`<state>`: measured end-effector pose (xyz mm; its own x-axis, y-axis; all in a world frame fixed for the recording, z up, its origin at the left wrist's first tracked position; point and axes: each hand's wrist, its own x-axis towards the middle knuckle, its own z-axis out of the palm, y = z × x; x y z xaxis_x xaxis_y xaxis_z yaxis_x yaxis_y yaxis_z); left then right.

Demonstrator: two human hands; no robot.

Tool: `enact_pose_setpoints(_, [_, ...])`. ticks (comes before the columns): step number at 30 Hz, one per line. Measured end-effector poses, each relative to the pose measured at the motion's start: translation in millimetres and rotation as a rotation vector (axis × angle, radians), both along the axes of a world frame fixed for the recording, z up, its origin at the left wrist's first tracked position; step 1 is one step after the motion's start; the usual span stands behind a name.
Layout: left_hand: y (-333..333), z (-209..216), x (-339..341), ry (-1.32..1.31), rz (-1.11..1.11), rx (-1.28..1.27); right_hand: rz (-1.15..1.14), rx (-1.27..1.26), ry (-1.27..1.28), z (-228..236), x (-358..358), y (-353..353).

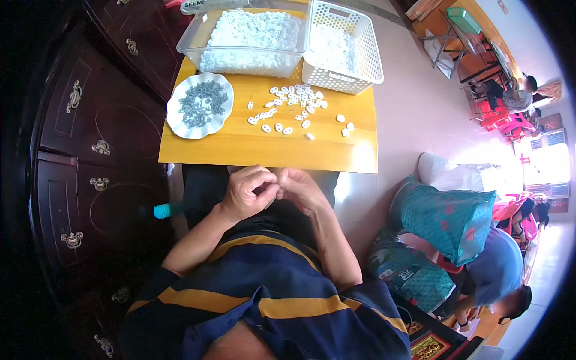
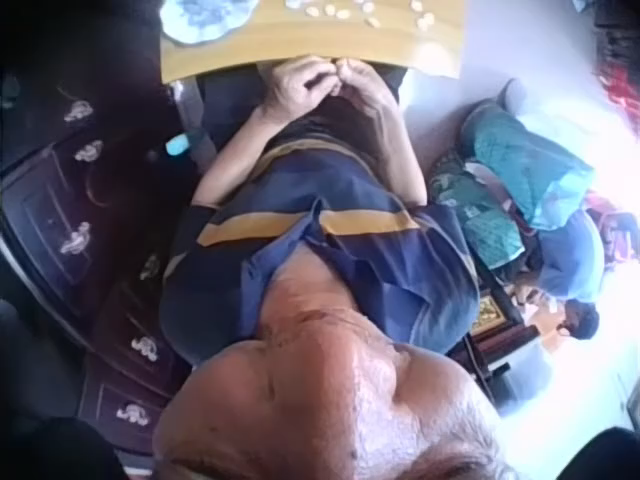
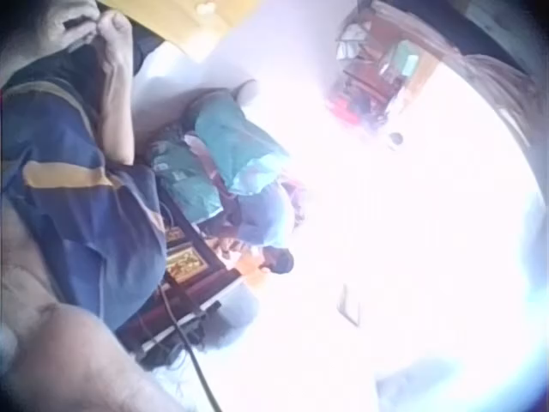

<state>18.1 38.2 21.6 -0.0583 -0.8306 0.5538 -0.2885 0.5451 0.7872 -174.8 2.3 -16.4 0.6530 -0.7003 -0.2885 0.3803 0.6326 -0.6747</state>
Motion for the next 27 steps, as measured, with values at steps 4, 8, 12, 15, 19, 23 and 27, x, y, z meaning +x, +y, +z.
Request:
enact_pose_setpoints(4, [0.7, 1.4, 7.7, -0.029, 0.010, 0.030, 0.062, -0.115, 0.130, 14.3, 5.6, -15.4])
enact_pose_setpoints(8, [2.8, 9.1, 9.9, 0.085, 0.034, 0.134, -0.353, -0.917, 1.042, 35.9, 17.0, -49.6])
enact_pose_setpoints(12, [3.4, 8.8, 12.8, 0.118, 0.035, 0.138, -0.424, -1.169, 1.330, 48.4, 18.7, -88.0])
enact_pose_setpoints(15, [2.8, 9.3, 14.1, 0.132, 0.029, 0.146, -0.428, -1.281, 1.430, 38.5, 14.2, -109.2])
enact_pose_setpoints(19, [2.1, 7.8, 17.1, 0.125, 0.041, 0.120, -0.379, -1.408, 1.455, 28.2, 13.0, -123.4])
enact_pose_setpoints(23, [1.9, 6.6, 19.0, 0.131, 0.034, 0.155, -0.312, -1.355, 1.452, 20.6, 16.0, -127.9])
enact_pose_setpoints(27, [1.4, 2.9, 19.1, 0.130, 0.036, 0.173, -0.251, -1.294, 1.531, 18.9, 18.1, -131.0])
